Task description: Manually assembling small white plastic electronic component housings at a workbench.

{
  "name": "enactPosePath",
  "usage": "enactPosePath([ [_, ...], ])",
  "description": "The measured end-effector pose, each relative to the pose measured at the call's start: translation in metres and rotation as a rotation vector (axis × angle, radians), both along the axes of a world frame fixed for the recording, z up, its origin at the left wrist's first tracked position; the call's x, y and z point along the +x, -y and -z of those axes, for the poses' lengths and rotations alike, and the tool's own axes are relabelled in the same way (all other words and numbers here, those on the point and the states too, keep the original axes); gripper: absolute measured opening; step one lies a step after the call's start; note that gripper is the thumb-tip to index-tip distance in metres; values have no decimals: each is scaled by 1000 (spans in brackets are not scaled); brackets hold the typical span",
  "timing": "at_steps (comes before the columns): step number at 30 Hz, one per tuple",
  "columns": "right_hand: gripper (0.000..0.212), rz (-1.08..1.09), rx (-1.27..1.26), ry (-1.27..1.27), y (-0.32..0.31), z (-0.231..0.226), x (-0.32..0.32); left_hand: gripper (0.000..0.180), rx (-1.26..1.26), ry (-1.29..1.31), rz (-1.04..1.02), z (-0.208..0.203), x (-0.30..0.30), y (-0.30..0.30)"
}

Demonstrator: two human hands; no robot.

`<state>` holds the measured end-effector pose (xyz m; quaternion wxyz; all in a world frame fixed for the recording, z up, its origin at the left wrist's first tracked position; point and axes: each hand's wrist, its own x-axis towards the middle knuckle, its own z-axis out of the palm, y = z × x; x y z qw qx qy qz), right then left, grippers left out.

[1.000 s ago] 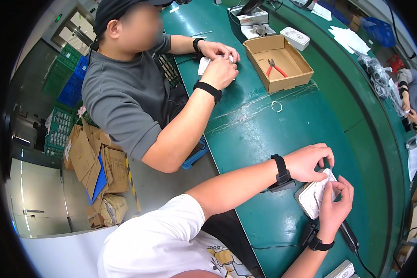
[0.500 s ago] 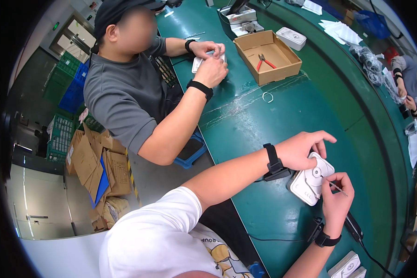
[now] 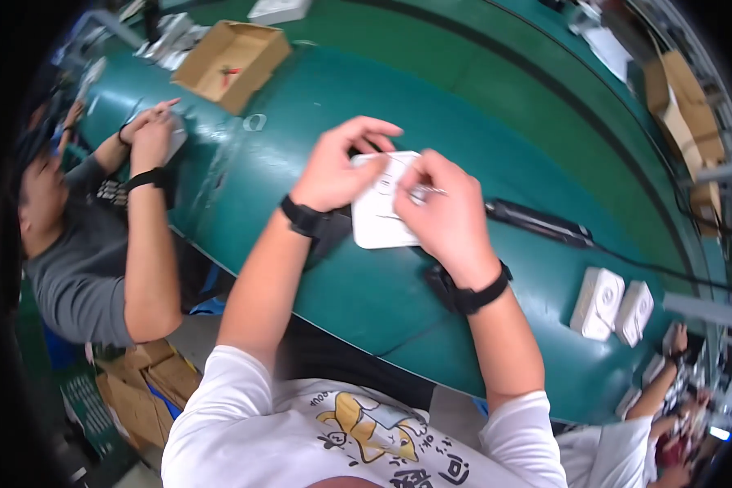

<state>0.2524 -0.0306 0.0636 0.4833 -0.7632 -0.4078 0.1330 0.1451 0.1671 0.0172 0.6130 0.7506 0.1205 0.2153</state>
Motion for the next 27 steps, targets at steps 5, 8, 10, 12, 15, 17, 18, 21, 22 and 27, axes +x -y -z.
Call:
enactPosePath([
  [5,16,-5,-133,-41,13,-22,12,40,-11,-13,11,5,9,6],
  [8,16,-4,-135,-64,13,-16,15,40,-9,-36,41,1,11,6],
  [10,17,-10,-23,-79,11,-8,15,40,-4,-47,43,0,8,6],
  [12,17,-9,-34,-63,10,-5,13,40,-10,-33,36,1,6,4],
  [15,15,-26,-48,-9,-2,2,1,39,9,-9,14,7,-1,-2],
  [17,15,-33,-53,3,6,3,3,38,-16,10,37,7,2,0],
  [18,15,-35,-59,-13,11,-2,5,38,-42,9,37,6,7,7],
  [21,17,-50,-85,46,19,-6,17,34,-44,77,17,11,14,14],
  [22,17,-28,-110,58,20,-9,18,32,-17,86,12,12,17,14],
  [27,16,-84,-53,36,6,0,14,32,30,102,11,17,18,1],
])
